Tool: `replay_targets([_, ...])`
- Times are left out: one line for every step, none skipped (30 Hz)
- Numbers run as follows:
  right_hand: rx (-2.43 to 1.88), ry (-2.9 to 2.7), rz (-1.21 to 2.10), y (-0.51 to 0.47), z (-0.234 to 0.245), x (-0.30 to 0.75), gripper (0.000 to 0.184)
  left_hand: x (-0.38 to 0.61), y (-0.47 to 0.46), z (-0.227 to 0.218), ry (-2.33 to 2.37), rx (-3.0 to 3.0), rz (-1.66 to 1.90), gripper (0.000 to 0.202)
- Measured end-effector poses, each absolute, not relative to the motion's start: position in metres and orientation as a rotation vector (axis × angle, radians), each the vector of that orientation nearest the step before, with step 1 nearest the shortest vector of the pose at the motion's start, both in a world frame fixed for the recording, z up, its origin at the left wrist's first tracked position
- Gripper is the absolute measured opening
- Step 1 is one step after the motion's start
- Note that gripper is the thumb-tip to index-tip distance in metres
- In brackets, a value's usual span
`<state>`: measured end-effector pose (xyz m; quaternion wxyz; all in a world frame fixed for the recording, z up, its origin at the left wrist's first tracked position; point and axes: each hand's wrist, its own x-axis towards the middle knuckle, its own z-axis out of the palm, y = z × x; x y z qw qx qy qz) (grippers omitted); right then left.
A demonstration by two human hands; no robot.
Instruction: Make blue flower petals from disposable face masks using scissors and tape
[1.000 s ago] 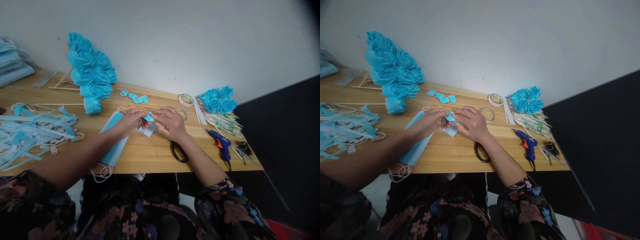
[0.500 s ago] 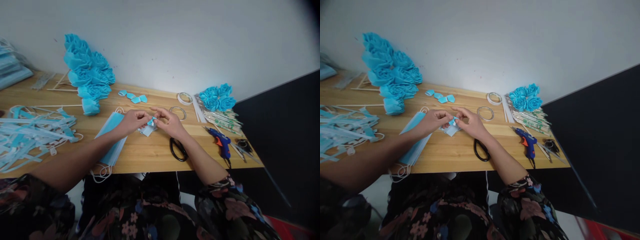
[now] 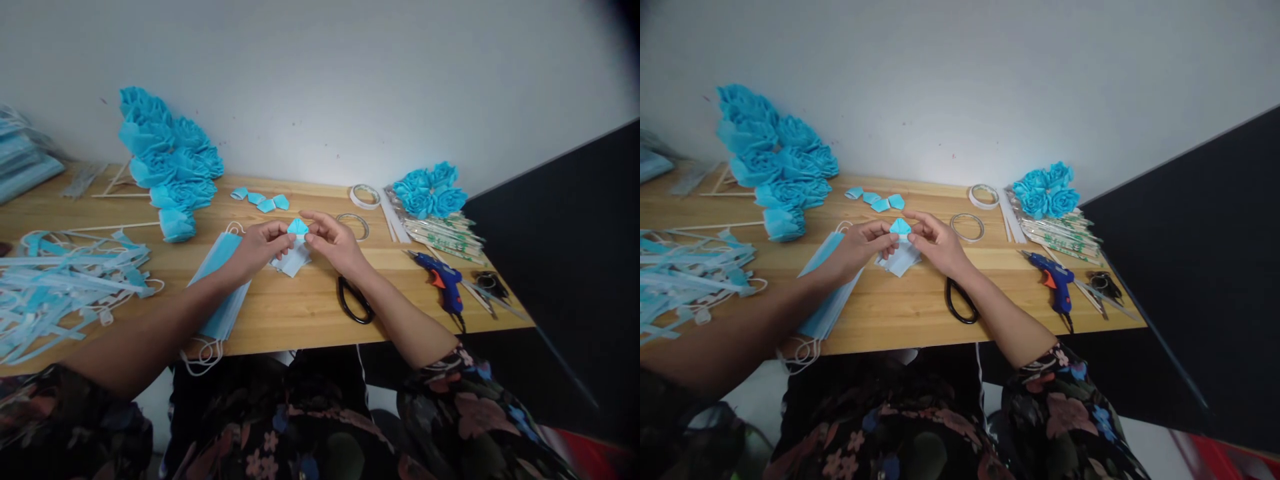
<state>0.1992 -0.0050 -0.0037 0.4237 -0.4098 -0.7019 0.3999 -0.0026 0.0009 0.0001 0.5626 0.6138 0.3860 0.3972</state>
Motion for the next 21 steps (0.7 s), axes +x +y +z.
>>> replay_targets([-1.019, -1.754, 1.005, -0.0048, -0.0032, 0.1998, 0.051, -0.0027, 0.0011, 0.0005, 0.906, 1.438, 0.945, 0.024])
replay_targets([-1.015, -1.752, 1.006, -0.0049, -0.0023, 0.2003, 0.050, -0.0027, 0.0011, 0.0009, 0.904, 1.437, 0.952, 0.024])
replay_targets([-1.017, -1.750, 1.000, -0.0052, -0.0010, 0.2007, 0.049, -0.0027, 0.0009, 0.0014, 0.907, 1.440, 0.954, 0.024])
replay_targets([-1.025, -1.745, 0.989, -0.0057, 0.0003, 0.2008, 0.048, -0.0027, 0.0004, 0.0019, 0.915, 1.447, 0.953, 0.024])
replay_targets([-1.036, -1.741, 0.976, -0.0062, 0.0015, 0.2009, 0.046, -0.0027, -0.0001, 0.0023, 0.926, 1.456, 0.949, 0.025])
replay_targets([-1.046, -1.738, 0.970, -0.0065, 0.0024, 0.2008, 0.046, -0.0028, -0.0006, 0.0026, 0.937, 1.465, 0.943, 0.025])
replay_targets([-1.052, -1.735, 0.974, -0.0067, 0.0027, 0.2006, 0.045, -0.0029, -0.0012, 0.0029, 0.947, 1.475, 0.935, 0.026])
replay_targets([-1.053, -1.733, 0.987, -0.0065, 0.0024, 0.2004, 0.046, -0.0029, -0.0016, 0.0031, 0.954, 1.483, 0.929, 0.026])
replay_targets([-1.049, -1.731, 1.006, -0.0062, 0.0017, 0.2002, 0.046, -0.0030, -0.0019, 0.0033, 0.957, 1.489, 0.924, 0.026])
replay_targets([-1.043, -1.727, 1.025, -0.0056, 0.0006, 0.2001, 0.047, -0.0030, -0.0022, 0.0036, 0.958, 1.493, 0.923, 0.026])
replay_targets([-1.035, -1.721, 1.040, -0.0051, -0.0006, 0.2001, 0.047, -0.0030, -0.0025, 0.0040, 0.958, 1.495, 0.921, 0.026])
replay_targets([-1.029, -1.714, 1.048, -0.0045, -0.0018, 0.2001, 0.047, -0.0029, -0.0027, 0.0046, 0.956, 1.496, 0.920, 0.027])
replay_targets([-1.024, -1.710, 1.051, -0.0042, -0.0028, 0.2001, 0.046, -0.0027, -0.0029, 0.0052, 0.953, 1.498, 0.918, 0.028])
replay_targets([-1.021, -1.707, 1.048, -0.0040, -0.0036, 0.2000, 0.046, -0.0024, -0.0031, 0.0057, 0.950, 1.503, 0.912, 0.029])
replay_targets([-1.023, -1.705, 1.041, -0.0041, -0.0042, 0.1997, 0.045, -0.0022, -0.0032, 0.0061, 0.950, 1.511, 0.905, 0.031])
replay_targets([-1.028, -1.706, 1.033, -0.0044, -0.0044, 0.1992, 0.045, -0.0019, -0.0033, 0.0060, 0.953, 1.521, 0.898, 0.032])
replay_targets([-1.033, -1.707, 1.026, -0.0049, -0.0045, 0.1987, 0.044, -0.0017, -0.0033, 0.0056, 0.956, 1.532, 0.891, 0.032])
replay_targets([-1.036, -1.711, 1.023, -0.0054, -0.0041, 0.1981, 0.044, -0.0015, -0.0031, 0.0048, 0.957, 1.541, 0.889, 0.031])
replay_targets([-1.039, -1.716, 1.018, -0.0059, -0.0034, 0.1978, 0.044, -0.0013, -0.0029, 0.0037, 0.956, 1.546, 0.890, 0.029])
replay_targets([-1.044, -1.724, 1.008, -0.0063, -0.0023, 0.1979, 0.043, -0.0013, -0.0026, 0.0025, 0.954, 1.547, 0.894, 0.028])
replay_targets([-1.052, -1.735, 0.990, -0.0064, -0.0006, 0.1987, 0.042, -0.0013, -0.0024, 0.0015, 0.950, 1.544, 0.899, 0.027])
